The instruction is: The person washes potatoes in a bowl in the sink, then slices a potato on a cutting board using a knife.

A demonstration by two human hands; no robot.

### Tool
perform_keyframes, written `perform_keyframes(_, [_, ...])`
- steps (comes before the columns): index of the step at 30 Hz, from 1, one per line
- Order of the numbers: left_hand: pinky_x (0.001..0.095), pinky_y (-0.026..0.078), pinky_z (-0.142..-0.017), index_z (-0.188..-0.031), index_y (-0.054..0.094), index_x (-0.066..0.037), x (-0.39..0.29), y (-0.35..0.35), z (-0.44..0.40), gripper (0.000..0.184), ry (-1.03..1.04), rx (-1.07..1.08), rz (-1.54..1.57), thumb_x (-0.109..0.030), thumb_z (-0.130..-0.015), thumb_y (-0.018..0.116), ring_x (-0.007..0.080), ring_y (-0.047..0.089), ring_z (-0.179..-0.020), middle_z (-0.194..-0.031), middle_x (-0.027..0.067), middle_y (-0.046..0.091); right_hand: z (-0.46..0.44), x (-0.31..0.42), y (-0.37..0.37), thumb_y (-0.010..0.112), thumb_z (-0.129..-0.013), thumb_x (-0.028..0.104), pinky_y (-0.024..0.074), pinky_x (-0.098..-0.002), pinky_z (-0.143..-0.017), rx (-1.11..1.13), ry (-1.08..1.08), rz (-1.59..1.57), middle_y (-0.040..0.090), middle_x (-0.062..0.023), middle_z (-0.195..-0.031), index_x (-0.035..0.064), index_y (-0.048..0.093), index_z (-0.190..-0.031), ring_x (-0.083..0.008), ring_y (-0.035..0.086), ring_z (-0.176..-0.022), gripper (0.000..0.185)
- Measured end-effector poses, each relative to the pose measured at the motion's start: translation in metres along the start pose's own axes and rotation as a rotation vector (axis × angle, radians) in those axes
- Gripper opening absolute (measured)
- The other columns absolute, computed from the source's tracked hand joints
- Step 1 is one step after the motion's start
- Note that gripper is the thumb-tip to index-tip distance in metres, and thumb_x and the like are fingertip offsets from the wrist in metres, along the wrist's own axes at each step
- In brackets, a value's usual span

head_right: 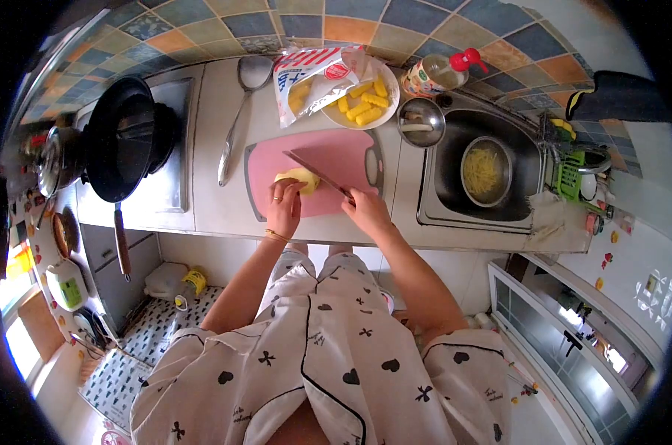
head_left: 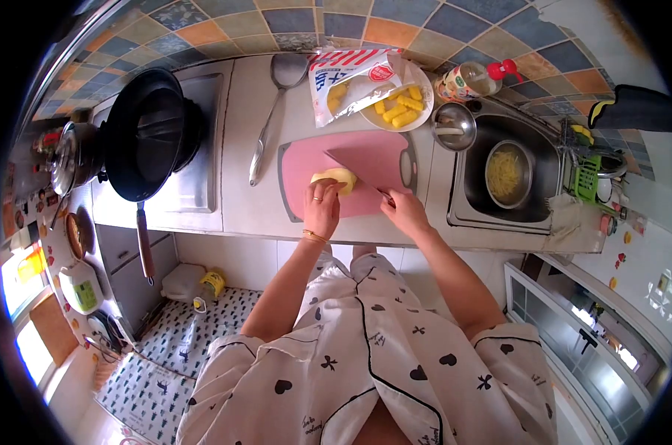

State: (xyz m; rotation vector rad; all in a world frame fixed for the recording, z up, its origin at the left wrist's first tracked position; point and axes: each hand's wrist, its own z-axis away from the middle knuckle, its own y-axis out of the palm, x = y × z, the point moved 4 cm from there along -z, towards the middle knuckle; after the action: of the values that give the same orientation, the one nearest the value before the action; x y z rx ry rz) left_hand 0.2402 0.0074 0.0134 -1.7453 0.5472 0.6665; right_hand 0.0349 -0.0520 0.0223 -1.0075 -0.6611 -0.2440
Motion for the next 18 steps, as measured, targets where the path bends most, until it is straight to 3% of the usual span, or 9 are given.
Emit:
perform_keyframes(8, [0.0445, 0.041, -0.094, -0.11, 0.062, -0.01, 0.002, 0.013, -0.007, 0.032, 0.117, 0.052, -0.011, -0.003, -0.079, 0.062, 0.0329, 0.051, -0.108, -0.113, 0.0081, 0.057, -0.002, 0.026, -0.021, 0.059, -0.089, 0.026, 0.0519, -0.0445, -0.061, -0.067, -0.125, 0.027, 0.065, -0.0138, -0.07, 0.0098, 0.065, -0.1, -0.0341, 0.064, -0.065, 0.02])
perform_keyframes(14, [0.0494, 0.038, -0.097, -0.114, 0.058, -0.008, 0.019, 0.031, 0.003, 0.032, 0.113, 0.103, -0.075, -0.008, -0.082, 0.061, 0.0352, 0.049, -0.11, -0.117, 0.0121, 0.052, 0.003, 0.041, -0.034, 0.06, -0.09, 0.03, 0.0515, -0.0441, -0.055, 0.035, -0.138, 0.142, 0.064, -0.0136, -0.064, 0.0099, 0.064, -0.103, -0.0341, 0.064, -0.06, 0.024])
perform_keyframes(18, [0.0525, 0.037, -0.096, -0.117, 0.055, -0.005, 0.019, 0.031, 0.005, 0.034, 0.141, 0.06, -0.088, -0.007, -0.084, 0.061, 0.0396, 0.047, -0.111, -0.122, 0.015, 0.051, 0.005, 0.048, -0.039, 0.059, -0.092, 0.031, 0.0521, -0.0431, -0.058, 0.109, -0.131, 0.158, 0.067, -0.0111, -0.073, 0.0126, 0.062, -0.111, -0.0335, 0.065, -0.064, 0.026])
